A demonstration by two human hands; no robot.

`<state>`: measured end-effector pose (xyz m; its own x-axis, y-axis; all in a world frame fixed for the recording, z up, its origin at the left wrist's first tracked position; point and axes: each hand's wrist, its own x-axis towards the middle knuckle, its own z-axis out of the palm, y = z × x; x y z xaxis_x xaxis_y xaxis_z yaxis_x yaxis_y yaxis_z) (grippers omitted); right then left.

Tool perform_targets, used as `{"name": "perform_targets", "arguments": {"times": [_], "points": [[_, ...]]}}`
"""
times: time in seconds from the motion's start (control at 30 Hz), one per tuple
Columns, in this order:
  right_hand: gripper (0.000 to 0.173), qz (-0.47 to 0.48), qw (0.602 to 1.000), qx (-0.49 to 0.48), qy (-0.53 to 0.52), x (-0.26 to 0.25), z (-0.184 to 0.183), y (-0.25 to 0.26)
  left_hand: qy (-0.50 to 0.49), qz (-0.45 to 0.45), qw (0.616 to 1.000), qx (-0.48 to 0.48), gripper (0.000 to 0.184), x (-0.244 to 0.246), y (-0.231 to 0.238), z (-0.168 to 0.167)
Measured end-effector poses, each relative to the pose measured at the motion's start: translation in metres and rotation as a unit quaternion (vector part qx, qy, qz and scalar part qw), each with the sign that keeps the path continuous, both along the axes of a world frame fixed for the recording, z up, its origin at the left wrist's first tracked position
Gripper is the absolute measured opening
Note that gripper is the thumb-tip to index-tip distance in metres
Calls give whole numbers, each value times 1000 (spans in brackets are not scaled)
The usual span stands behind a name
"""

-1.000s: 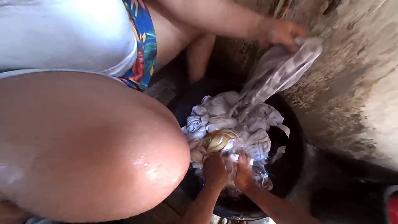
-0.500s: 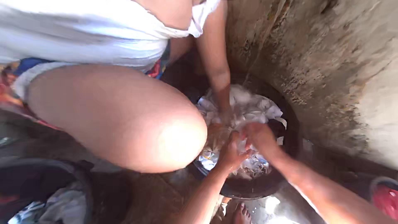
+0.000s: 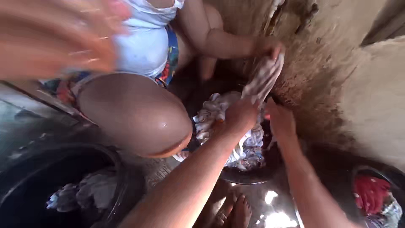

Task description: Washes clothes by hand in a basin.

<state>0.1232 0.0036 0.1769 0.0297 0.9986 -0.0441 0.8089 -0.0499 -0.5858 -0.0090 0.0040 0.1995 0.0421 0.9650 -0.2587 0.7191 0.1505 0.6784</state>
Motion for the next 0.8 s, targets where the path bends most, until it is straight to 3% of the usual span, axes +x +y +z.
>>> {"name": "perform_targets", "arguments": {"times": [0.1,0.17,0.2,0.23,0.3,0.37,0.43,0.5,0.57,0.67,0.73,0.8], "points": [[61,-129,969,-68,201,-21,-68,-48,-220,78,971,43,56,-10,1,21],[57,-144,931,-138,305,-32,-81,-63,-353,74,932,43,53,-16,-4,18],[50,-141,918,-149,339,-32,-82,-62,-369,64,927,33,53,-22,-7,13],[43,-132,906,-152,372,-27,-79,-58,-336,62,939,30,54,-30,-12,8],[34,-119,900,-119,402,-7,-67,-48,-142,65,988,19,57,-54,-16,-5],[22,-137,906,-43,398,18,-67,-36,41,84,993,-70,64,-71,-19,-28],[20,-145,922,-1,360,41,-76,-28,55,143,983,-105,65,-70,-25,-52],[42,-160,945,-23,284,58,-91,-25,25,226,973,-43,66,-59,-27,-74],[55,-203,964,-35,168,62,-131,-14,21,262,965,-2,62,-42,-23,-104],[52,-129,986,-96,-44,45,-206,-16,62,114,989,-68,49,-17,-20,-177],[66,-53,982,-110,-146,28,-250,-16,108,-33,984,-138,59,-10,-19,-228],[79,-7,972,-95,-217,17,-278,-13,109,-84,972,-191,71,-9,-16,-255]]}}
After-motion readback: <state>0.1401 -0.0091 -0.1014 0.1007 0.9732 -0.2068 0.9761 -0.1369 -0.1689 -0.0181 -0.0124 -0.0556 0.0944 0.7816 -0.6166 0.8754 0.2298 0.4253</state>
